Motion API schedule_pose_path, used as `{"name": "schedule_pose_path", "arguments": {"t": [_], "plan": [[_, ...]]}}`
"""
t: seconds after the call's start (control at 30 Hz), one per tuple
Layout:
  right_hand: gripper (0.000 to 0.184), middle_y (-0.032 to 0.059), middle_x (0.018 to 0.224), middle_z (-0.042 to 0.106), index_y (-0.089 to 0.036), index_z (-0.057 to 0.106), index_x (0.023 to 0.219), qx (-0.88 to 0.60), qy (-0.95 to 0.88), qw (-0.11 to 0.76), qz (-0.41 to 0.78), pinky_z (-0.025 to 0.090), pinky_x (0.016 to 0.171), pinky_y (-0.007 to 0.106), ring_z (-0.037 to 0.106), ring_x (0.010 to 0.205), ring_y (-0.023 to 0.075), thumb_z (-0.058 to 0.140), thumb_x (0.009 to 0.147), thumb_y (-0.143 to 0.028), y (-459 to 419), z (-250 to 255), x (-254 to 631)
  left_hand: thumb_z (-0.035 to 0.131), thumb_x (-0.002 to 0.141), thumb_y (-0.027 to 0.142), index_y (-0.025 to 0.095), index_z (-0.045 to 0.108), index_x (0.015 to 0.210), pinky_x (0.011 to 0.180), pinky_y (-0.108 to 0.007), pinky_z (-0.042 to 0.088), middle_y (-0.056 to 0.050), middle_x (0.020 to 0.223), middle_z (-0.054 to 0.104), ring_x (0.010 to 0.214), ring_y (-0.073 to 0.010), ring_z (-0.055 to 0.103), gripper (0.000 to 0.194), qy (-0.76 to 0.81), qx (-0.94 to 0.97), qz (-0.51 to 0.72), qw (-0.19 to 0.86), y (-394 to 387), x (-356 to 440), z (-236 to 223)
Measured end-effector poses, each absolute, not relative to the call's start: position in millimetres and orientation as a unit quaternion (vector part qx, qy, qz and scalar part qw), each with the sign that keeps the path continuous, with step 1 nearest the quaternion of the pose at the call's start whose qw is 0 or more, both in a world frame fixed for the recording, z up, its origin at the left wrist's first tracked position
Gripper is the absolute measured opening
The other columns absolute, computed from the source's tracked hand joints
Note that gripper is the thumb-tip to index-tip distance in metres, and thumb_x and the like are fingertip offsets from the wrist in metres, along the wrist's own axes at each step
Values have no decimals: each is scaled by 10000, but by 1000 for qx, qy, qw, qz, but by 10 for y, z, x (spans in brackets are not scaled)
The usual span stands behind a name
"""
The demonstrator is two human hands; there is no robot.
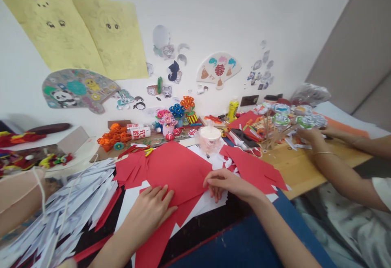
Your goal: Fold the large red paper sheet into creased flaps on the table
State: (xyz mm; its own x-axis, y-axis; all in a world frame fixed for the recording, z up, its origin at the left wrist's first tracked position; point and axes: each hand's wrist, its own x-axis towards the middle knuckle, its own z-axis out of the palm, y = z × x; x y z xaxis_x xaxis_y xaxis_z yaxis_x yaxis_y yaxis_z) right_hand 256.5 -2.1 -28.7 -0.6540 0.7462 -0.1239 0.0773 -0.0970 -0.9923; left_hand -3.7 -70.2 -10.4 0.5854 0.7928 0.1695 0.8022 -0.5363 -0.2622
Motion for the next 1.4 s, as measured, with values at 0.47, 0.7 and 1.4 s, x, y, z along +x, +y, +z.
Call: {"name": "schedule_pose_path", "arguments": {"t": [0.47,0.7,1.4], "plan": [[631,84,962,658,-204,470,1225,-425,-644,386,505,475,762,352,626,856,223,688,687,-451,-118,-261,2242,302,909,351,223,571,881,515,-261,273,-25,653,661,632,-211,613,299,-646,-727,-124,197,-403,72,525],[329,98,983,671,-146,608,958,-207,-477,470,713,471,793,357,633,875,228,679,730,-372,45,-64,1884,313,901,363,222,597,877,581,-236,364,1,720,681,656,-167,620,317,-622,-732,-266,79,-196,5,771],[355,76,814,713,-128,662,874,-220,-403,491,740,494,720,341,669,733,228,765,595,-321,495,-189,1481,338,847,114,268,388,1337,954,-463,315,-61,1382,433,1222,-267,422,516,-620,-706,-203,276,-114,58,60]]}}
